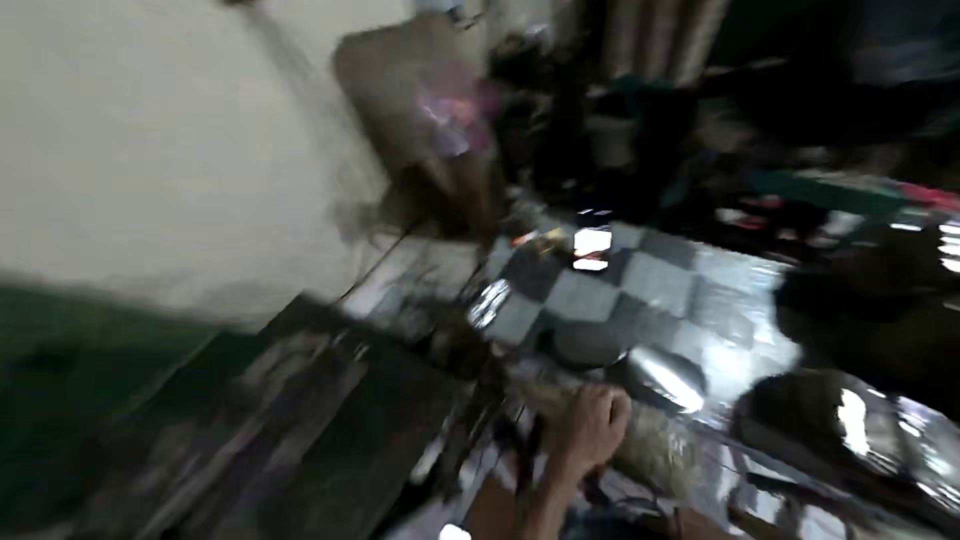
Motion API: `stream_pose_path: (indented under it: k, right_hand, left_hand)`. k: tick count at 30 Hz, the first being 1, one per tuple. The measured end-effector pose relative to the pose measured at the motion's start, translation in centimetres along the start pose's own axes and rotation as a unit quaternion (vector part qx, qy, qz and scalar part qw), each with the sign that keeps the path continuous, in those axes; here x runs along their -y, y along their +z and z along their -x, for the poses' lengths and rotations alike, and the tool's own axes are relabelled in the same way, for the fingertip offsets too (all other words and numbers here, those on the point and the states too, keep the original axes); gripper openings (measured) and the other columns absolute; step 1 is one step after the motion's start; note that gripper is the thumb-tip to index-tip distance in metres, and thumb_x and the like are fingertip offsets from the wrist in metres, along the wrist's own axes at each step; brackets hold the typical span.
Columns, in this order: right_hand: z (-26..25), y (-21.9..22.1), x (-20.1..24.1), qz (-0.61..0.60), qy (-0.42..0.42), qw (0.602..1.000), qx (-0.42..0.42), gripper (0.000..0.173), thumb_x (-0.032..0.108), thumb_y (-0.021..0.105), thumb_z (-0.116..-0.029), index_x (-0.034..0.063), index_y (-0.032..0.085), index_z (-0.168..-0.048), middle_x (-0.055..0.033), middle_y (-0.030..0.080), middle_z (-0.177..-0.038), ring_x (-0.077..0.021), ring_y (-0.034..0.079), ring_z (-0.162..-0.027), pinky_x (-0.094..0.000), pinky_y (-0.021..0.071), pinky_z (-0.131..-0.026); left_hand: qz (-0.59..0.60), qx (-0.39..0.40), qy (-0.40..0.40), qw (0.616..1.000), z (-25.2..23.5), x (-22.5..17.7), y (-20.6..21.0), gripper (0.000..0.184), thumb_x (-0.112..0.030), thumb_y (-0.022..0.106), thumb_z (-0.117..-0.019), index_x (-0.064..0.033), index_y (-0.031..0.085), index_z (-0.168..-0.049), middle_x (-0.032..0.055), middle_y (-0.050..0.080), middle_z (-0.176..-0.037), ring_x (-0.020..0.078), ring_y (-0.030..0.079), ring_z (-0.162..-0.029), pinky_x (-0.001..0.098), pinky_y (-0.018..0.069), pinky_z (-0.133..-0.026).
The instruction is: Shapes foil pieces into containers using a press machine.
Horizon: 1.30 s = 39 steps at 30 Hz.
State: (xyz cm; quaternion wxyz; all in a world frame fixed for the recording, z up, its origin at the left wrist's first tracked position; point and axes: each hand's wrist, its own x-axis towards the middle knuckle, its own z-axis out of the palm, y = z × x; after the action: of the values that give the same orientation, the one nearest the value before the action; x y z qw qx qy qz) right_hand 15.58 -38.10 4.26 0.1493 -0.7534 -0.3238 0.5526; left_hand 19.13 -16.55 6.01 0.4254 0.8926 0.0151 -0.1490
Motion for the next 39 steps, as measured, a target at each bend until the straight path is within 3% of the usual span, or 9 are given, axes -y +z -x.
stream_pose_path:
  k: [4, 10, 15, 20, 24, 28, 32, 36, 39]
  right_hand:
    - [-3.5, -2.7, 3.9, 0.084, -0.004, 0.996, -0.029, 0.039, 0.029, 0.056, -0.1052, 0.0232, 0.061, -0.144, -0.0210, 0.072, -0.119, -0.0446, 0.070, -0.108, -0.0682, 0.0519, -0.094]
    - [-8.0, -4.7, 11.4, 0.164, -0.060, 0.983, -0.054, 0.038, 0.031, 0.051, -0.1072, 0.0244, 0.061, -0.143, -0.0203, 0.074, -0.111, -0.0427, 0.071, -0.103, -0.0638, 0.0537, -0.092]
    - [-11.3, -4.5, 16.2, 0.206, -0.061, 0.976, -0.046, 0.037, 0.030, 0.051, -0.1073, 0.0269, 0.064, -0.142, -0.0191, 0.074, -0.117, -0.0435, 0.071, -0.107, -0.0654, 0.0527, -0.094]
    - [-15.9, -4.0, 21.4, 0.298, -0.065, 0.952, 0.025, 0.041, 0.020, 0.051, -0.1059, 0.0248, 0.059, -0.146, -0.0221, 0.071, -0.123, -0.0457, 0.067, -0.114, -0.0648, 0.0496, -0.098]
    - [-20.3, -2.8, 25.8, 0.364, -0.347, 0.830, -0.240, 0.040, 0.005, 0.068, -0.0910, 0.0188, 0.074, -0.128, -0.0221, 0.075, -0.103, -0.0439, 0.074, -0.085, -0.0582, 0.0605, -0.068]
    - [-27.9, -5.8, 33.4, 0.414, -0.456, 0.736, -0.281, 0.048, -0.002, 0.063, -0.0934, 0.0219, 0.069, -0.135, -0.0277, 0.067, -0.127, -0.0480, 0.069, -0.110, -0.0572, 0.0595, -0.085]
    - [-32.6, -5.4, 38.4, 0.468, -0.332, 0.800, -0.177, 0.051, -0.001, 0.050, -0.1029, 0.0213, 0.057, -0.148, -0.0288, 0.052, -0.148, -0.0484, 0.049, -0.138, -0.0580, 0.0449, -0.110]
    - [-31.3, -0.5, 42.8, 0.455, -0.252, 0.846, -0.121, 0.061, 0.001, 0.048, -0.1042, 0.0219, 0.037, -0.161, -0.0327, 0.037, -0.157, -0.0510, 0.041, -0.143, -0.0589, 0.0433, -0.111]
    - [-30.9, 5.5, 46.1, 0.438, -0.284, 0.843, -0.127, 0.058, 0.007, 0.052, -0.1035, 0.0165, 0.040, -0.159, -0.0342, 0.047, -0.149, -0.0516, 0.051, -0.133, -0.0618, 0.0473, -0.104]
  left_hand:
    - [0.197, -0.366, 0.004, 0.910, 5.4, 3.7, -8.8, 0.055, -0.031, 0.028, -0.1100, 0.0027, 0.056, -0.142, 0.0178, 0.057, -0.146, 0.0239, 0.051, -0.139, 0.0418, 0.0357, -0.121]
    - [0.234, -0.552, 0.016, 0.800, 4.0, 10.4, -22.4, 0.050, -0.024, 0.022, -0.1134, 0.0016, 0.048, -0.148, 0.0205, 0.054, -0.146, 0.0219, 0.052, -0.136, 0.0400, 0.0404, -0.116]
    - [0.045, -0.492, -0.200, 0.846, 10.0, 10.6, -23.3, 0.051, -0.041, 0.034, -0.1114, -0.0013, 0.067, -0.113, 0.0208, 0.069, -0.104, 0.0373, 0.067, -0.103, 0.0613, 0.0499, -0.094]
    - [-0.089, -0.379, -0.412, 0.824, 16.0, 22.9, -19.9, 0.050, -0.041, 0.059, -0.1036, -0.0096, 0.060, -0.142, 0.0216, 0.058, -0.140, 0.0431, 0.051, -0.134, 0.0722, 0.0191, -0.116]
    - [-0.036, -0.263, -0.449, 0.853, 26.1, 19.5, -21.7, 0.031, -0.029, 0.053, -0.1072, -0.0120, 0.071, -0.127, 0.0175, 0.068, -0.129, 0.0396, 0.058, -0.129, 0.0697, 0.0279, -0.114]
    - [-0.043, -0.239, -0.402, 0.883, 32.8, 27.1, -19.0, 0.029, -0.025, 0.053, -0.1064, -0.0093, 0.074, -0.120, 0.0111, 0.042, -0.161, 0.0352, 0.031, -0.151, 0.0670, 0.0128, -0.121]
    - [-0.118, -0.441, -0.325, 0.828, 33.7, 22.8, -14.0, 0.028, -0.023, 0.058, -0.1014, -0.0052, 0.076, -0.112, 0.0154, 0.073, -0.117, 0.0359, 0.067, -0.116, 0.0667, 0.0351, -0.111]
    - [0.086, -0.343, -0.362, 0.862, 32.1, 20.4, -4.0, 0.042, -0.038, 0.060, -0.1012, -0.0074, 0.067, -0.129, 0.0121, 0.074, -0.113, 0.0272, 0.072, -0.105, 0.0500, 0.0566, -0.096]
    - [0.276, -0.261, -0.302, 0.874, 30.0, 18.6, 1.4, 0.048, -0.032, 0.068, -0.0970, -0.0023, 0.062, -0.134, 0.0169, 0.072, -0.116, 0.0286, 0.070, -0.109, 0.0502, 0.0547, -0.100]
